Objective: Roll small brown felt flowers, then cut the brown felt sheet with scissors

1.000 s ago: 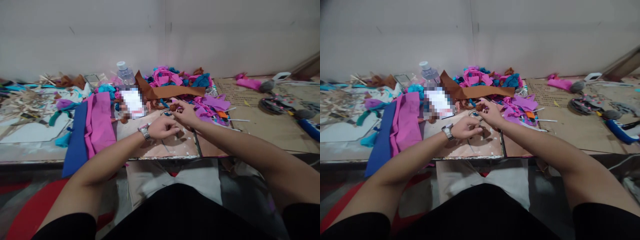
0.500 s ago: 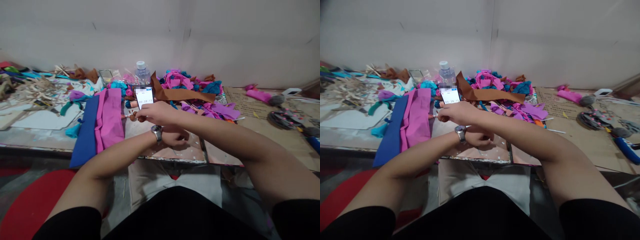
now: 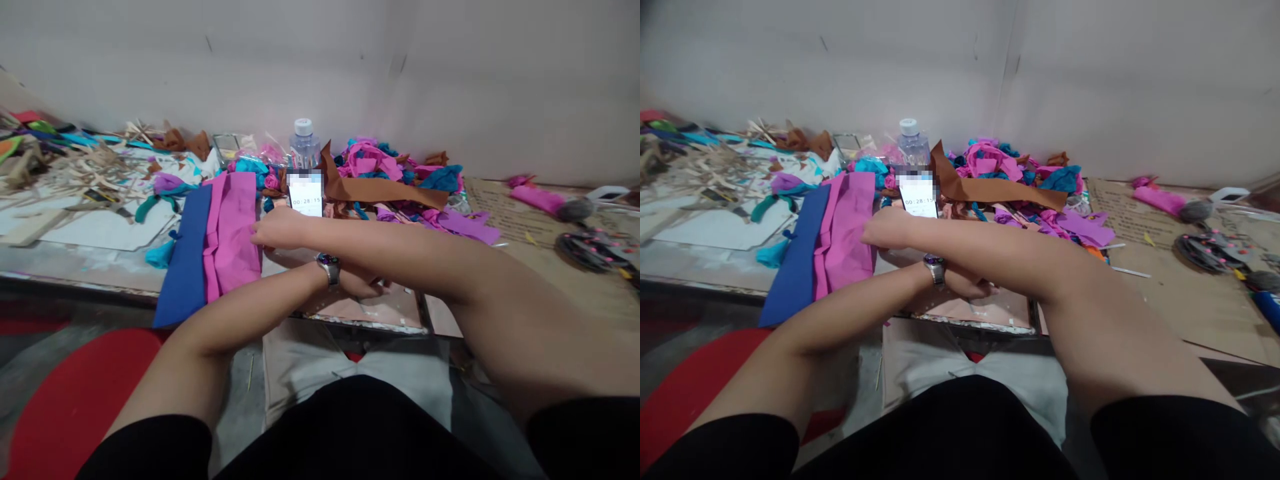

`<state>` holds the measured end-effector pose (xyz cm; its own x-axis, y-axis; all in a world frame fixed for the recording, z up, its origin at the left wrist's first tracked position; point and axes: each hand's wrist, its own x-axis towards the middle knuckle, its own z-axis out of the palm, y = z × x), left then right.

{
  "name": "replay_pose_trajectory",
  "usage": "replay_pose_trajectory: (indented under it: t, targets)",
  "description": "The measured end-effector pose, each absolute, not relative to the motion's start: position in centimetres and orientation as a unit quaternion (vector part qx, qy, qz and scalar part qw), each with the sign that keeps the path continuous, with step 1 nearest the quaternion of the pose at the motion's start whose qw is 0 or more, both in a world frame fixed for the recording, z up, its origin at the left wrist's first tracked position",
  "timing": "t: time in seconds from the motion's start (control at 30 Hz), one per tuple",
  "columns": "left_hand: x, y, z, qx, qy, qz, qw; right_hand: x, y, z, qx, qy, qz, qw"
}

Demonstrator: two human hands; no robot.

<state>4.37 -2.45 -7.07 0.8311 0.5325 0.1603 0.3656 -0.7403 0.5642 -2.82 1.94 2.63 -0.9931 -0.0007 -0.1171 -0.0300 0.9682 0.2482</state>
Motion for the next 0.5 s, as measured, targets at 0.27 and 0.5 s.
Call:
replay_pose_trajectory:
  t: [0.27, 0.5]
  targets:
    - [4.1, -2.0, -6.9, 0.932, 0.191, 0.167, 0.258, -1.8, 2.9, 2.9, -0.005, 0.984, 0.176, 0.005]
    - [4.1, -2.0, -7.2, 0.931, 0.205, 0.163, 0.255, -2.4, 3.4, 2.1, 0.023, 0.987, 0.159, 0.017]
